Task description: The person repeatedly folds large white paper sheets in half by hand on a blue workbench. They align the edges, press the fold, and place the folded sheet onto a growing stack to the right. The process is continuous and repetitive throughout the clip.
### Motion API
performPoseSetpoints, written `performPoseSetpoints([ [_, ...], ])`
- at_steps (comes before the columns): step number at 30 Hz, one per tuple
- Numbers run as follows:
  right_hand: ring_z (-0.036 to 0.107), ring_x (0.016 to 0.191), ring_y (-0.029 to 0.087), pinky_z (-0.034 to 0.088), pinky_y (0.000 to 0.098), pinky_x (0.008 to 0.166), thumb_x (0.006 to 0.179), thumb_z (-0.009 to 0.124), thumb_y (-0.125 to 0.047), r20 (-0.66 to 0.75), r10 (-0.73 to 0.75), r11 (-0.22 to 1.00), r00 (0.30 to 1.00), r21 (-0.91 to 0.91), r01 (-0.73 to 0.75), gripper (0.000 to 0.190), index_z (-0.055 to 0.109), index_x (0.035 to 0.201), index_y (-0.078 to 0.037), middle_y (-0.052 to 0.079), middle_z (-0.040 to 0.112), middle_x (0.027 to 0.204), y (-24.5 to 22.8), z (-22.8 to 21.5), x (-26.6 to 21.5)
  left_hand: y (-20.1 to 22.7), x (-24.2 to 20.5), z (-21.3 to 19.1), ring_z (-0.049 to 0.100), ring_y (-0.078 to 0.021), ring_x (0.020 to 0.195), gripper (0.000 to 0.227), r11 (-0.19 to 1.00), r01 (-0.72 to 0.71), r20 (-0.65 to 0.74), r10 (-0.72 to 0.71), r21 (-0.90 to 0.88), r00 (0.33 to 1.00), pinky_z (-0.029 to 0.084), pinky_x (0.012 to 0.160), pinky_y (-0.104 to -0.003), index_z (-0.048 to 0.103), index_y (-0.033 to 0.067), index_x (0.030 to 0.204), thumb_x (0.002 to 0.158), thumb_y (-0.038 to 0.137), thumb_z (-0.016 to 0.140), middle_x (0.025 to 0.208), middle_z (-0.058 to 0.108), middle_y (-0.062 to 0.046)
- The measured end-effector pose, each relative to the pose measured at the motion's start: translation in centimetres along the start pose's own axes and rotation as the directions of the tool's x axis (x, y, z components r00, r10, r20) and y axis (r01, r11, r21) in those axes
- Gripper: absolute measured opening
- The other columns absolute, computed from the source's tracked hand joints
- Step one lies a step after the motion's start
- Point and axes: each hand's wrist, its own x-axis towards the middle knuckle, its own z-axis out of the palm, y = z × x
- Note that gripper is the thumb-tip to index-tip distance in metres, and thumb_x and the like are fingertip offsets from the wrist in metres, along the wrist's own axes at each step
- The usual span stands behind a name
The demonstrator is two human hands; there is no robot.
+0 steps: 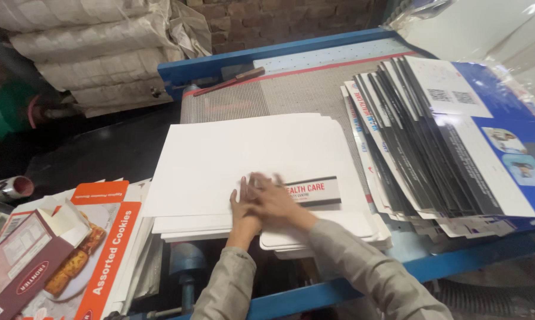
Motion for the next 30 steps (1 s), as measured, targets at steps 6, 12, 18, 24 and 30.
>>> performPoseSetpoints([
  [6, 0.024, 0.152, 0.037, 0.015, 0.063, 0.118, 0.097, 0.044, -0.064, -0.08, 0.275, 0.94, 0.958, -0.186, -0.285, 0.083, 0.028, 0.159, -0.01, 0.024, 0.031, 0.161, 9.9, -2.8, -3.6, 0.7, -1.3, -1.5, 0.014, -0.035, 0.156, 0.049, 0.98, 0.043, -0.126, -0.069, -0.195, 0.99, 0.017, 0.118, -0.062, 0.039, 0.0357, 0.156, 0.107, 0.038, 0.038, 0.169, 0.02, -0.013],
  [12, 0.035, 0.148, 0.039, 0.019, 0.0554, 0.124, 0.104, 0.038, -0.058, -0.285, 0.324, 0.939, 0.902, 0.216, -0.269, 0.077, 0.029, 0.159, -0.006, 0.024, 0.04, 0.156, 11.4, -4.3, -3.7, 3.3, 1.2, -3.4, 0.007, -0.0374, 0.156, 0.06, 0.989, 0.011, -0.01, -0.012, -0.148, 1.0, 0.007, 0.118, -0.069, 0.034, 0.015, 0.158, 0.103, 0.035, 0.048, 0.166, 0.014, -0.021],
  [18, 0.042, 0.141, 0.042, 0.03, 0.0515, 0.118, 0.105, 0.043, -0.047, -0.367, 0.402, 0.873, 0.839, 0.43, -0.23, 0.068, 0.033, 0.157, -0.004, 0.025, 0.044, 0.152, 11.5, -4.7, -4.4, 11.3, 5.5, -4.4, 0.003, -0.0393, 0.157, 0.082, 0.962, -0.171, 0.01, 0.178, -0.214, 0.984, 0.008, 0.118, -0.07, 0.026, 0.0158, 0.161, 0.089, 0.026, 0.063, 0.171, 0.011, -0.017],
  [24, 0.041, 0.143, 0.039, 0.025, 0.0529, 0.117, 0.102, 0.049, -0.045, -0.387, 0.287, 0.951, 0.877, 0.225, -0.212, 0.068, 0.034, 0.154, -0.004, 0.022, 0.044, 0.153, 10.1, -3.6, -4.6, 11.5, 5.7, -4.4, 0.003, -0.0382, 0.155, 0.083, 0.959, -0.204, 0.022, 0.213, -0.199, 0.977, 0.008, 0.117, -0.071, 0.026, 0.0195, 0.158, 0.087, 0.041, 0.062, 0.168, 0.012, -0.013],
  [30, 0.036, 0.144, 0.039, 0.024, 0.0533, 0.117, 0.104, 0.046, -0.051, -0.384, 0.281, 0.949, 0.88, 0.246, -0.196, 0.072, 0.031, 0.156, -0.004, 0.024, 0.038, 0.154, 10.9, -6.5, -2.7, 11.1, 5.4, -3.1, 0.012, -0.0375, 0.156, 0.064, 0.952, -0.231, -0.124, 0.209, -0.202, 0.97, 0.011, 0.115, -0.074, 0.039, 0.0221, 0.156, 0.095, 0.033, 0.057, 0.169, 0.024, -0.01],
])
